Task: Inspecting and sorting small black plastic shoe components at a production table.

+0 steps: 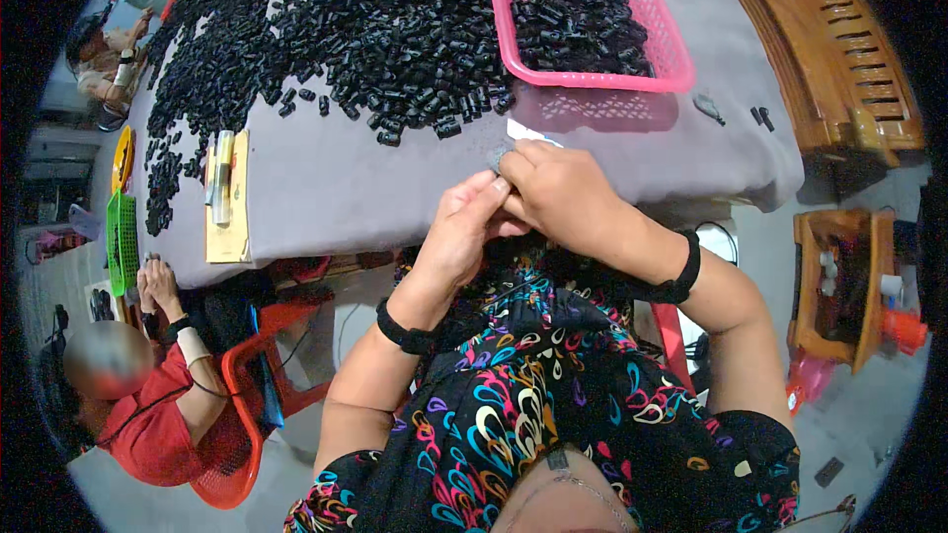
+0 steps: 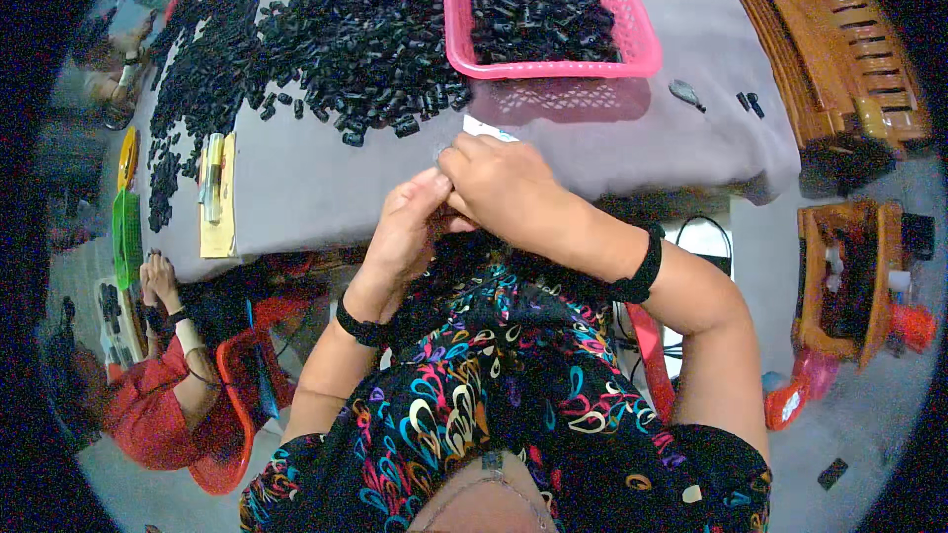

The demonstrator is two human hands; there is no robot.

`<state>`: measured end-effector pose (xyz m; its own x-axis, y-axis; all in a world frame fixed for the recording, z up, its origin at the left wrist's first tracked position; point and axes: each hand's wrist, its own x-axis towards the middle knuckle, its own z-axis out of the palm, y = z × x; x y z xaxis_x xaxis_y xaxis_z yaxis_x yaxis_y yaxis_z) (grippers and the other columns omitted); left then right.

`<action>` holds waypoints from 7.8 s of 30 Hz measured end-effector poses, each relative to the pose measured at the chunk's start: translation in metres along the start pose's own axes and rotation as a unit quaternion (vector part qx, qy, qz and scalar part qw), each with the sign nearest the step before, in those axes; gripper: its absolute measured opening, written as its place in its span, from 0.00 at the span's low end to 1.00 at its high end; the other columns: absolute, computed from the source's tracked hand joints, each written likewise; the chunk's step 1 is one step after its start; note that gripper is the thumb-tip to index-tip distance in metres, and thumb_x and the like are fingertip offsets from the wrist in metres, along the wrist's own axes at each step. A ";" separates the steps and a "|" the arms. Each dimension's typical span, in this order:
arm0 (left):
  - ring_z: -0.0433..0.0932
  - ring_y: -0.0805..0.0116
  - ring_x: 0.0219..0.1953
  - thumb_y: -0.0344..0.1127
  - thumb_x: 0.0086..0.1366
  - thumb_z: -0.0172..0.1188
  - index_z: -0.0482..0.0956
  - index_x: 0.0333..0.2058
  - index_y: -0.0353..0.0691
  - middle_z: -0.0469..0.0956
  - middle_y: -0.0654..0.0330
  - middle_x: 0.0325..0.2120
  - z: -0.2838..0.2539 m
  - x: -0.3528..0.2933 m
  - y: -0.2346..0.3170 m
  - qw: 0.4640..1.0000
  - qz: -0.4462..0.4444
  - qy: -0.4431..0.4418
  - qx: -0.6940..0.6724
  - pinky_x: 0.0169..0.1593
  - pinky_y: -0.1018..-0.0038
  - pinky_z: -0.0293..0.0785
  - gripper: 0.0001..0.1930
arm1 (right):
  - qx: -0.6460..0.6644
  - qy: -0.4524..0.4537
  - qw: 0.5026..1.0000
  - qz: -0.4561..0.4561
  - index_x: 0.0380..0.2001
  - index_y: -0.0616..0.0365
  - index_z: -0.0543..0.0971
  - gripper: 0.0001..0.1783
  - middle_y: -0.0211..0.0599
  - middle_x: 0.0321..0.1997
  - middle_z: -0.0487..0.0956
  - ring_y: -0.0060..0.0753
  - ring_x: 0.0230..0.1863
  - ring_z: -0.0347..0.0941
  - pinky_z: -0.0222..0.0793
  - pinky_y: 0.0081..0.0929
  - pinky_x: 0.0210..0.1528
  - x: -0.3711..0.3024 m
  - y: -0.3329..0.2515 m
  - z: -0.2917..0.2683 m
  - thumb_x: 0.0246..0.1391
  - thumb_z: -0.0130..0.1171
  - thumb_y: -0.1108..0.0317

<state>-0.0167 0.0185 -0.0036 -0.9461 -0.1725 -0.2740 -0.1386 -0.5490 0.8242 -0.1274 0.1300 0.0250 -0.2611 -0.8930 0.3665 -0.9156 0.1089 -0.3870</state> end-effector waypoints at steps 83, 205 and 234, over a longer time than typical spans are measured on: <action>0.78 0.70 0.26 0.36 0.67 0.50 0.73 0.40 0.34 0.78 0.57 0.28 -0.009 0.001 0.012 0.999 0.005 0.039 0.013 0.33 0.77 0.77 0.12 | -0.142 0.132 0.932 0.306 0.36 0.64 0.73 0.13 0.46 0.31 0.73 0.45 0.32 0.70 0.66 0.33 0.35 -0.123 0.179 -0.119 0.43 0.56 0.75; 0.76 0.72 0.40 0.31 0.63 0.53 0.68 0.47 0.37 0.75 0.61 0.40 -0.016 -0.007 0.008 0.986 0.019 0.068 -0.150 0.43 0.75 0.74 0.14 | 0.378 0.098 0.914 0.111 0.38 0.59 0.77 0.16 0.40 0.31 0.74 0.42 0.34 0.73 0.68 0.30 0.36 0.006 -0.003 0.015 0.41 0.62 0.72; 0.74 0.69 0.33 0.35 0.59 0.60 0.71 0.42 0.39 0.73 0.59 0.36 -0.035 -0.025 0.027 0.981 0.114 0.082 -0.132 0.37 0.77 0.76 0.14 | 0.502 0.048 0.847 0.170 0.40 0.61 0.76 0.14 0.24 0.28 0.71 0.13 0.30 0.62 0.62 0.19 0.32 0.003 0.024 0.029 0.54 0.56 0.63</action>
<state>0.0132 -0.0205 0.0077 -0.8808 -0.4332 -0.1914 0.1726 -0.6700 0.7220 -0.1409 0.1170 -0.0076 -0.5257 -0.8394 0.1381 -0.0743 -0.1164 -0.9904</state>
